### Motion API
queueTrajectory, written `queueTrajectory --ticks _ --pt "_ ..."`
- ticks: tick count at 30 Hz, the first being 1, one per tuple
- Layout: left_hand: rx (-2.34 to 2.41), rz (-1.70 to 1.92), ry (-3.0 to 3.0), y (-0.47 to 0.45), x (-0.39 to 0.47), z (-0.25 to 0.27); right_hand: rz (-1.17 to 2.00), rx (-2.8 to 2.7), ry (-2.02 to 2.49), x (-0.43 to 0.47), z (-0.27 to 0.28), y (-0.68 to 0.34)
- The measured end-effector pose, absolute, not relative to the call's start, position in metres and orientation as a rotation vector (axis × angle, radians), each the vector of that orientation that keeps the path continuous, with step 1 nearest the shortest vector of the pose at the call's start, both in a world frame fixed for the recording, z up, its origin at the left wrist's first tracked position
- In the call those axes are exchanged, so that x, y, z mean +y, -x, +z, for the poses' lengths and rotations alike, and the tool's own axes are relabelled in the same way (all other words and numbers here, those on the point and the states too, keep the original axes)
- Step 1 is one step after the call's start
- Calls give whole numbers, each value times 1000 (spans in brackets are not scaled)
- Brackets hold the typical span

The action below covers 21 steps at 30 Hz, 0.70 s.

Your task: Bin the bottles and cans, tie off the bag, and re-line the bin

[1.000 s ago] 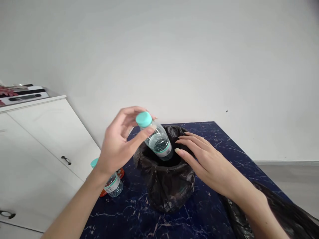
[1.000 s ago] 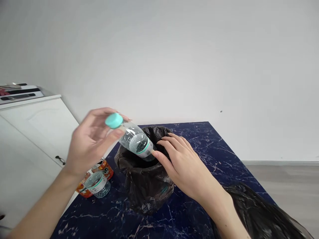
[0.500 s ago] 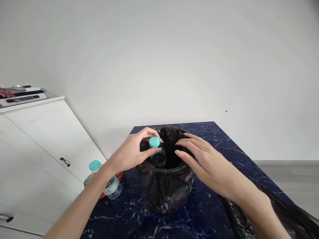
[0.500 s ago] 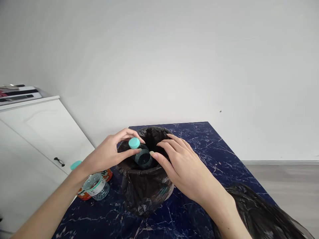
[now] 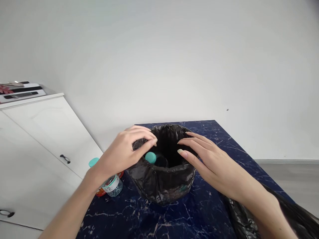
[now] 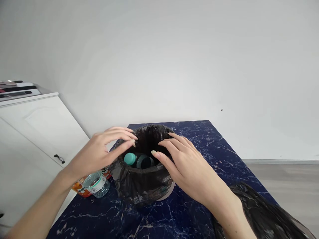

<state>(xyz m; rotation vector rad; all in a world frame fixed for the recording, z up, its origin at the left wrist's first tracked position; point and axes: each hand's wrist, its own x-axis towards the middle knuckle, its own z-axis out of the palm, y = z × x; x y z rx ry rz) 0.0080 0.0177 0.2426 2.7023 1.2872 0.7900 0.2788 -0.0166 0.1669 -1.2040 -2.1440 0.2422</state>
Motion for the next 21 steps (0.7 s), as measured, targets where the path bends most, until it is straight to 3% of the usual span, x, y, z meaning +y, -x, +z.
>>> queueTrajectory --ticks 5,14,21 --pt "1759 1262 -2504 30 11 243 210 -2122 1185 -21 170 -280" --pt "2415 409 -2381 135 9 197 79 -2030 1098 -32 179 -278" --pt "2346 524 -2399 150 -30 162 81 -2036 1088 -33 178 -277"
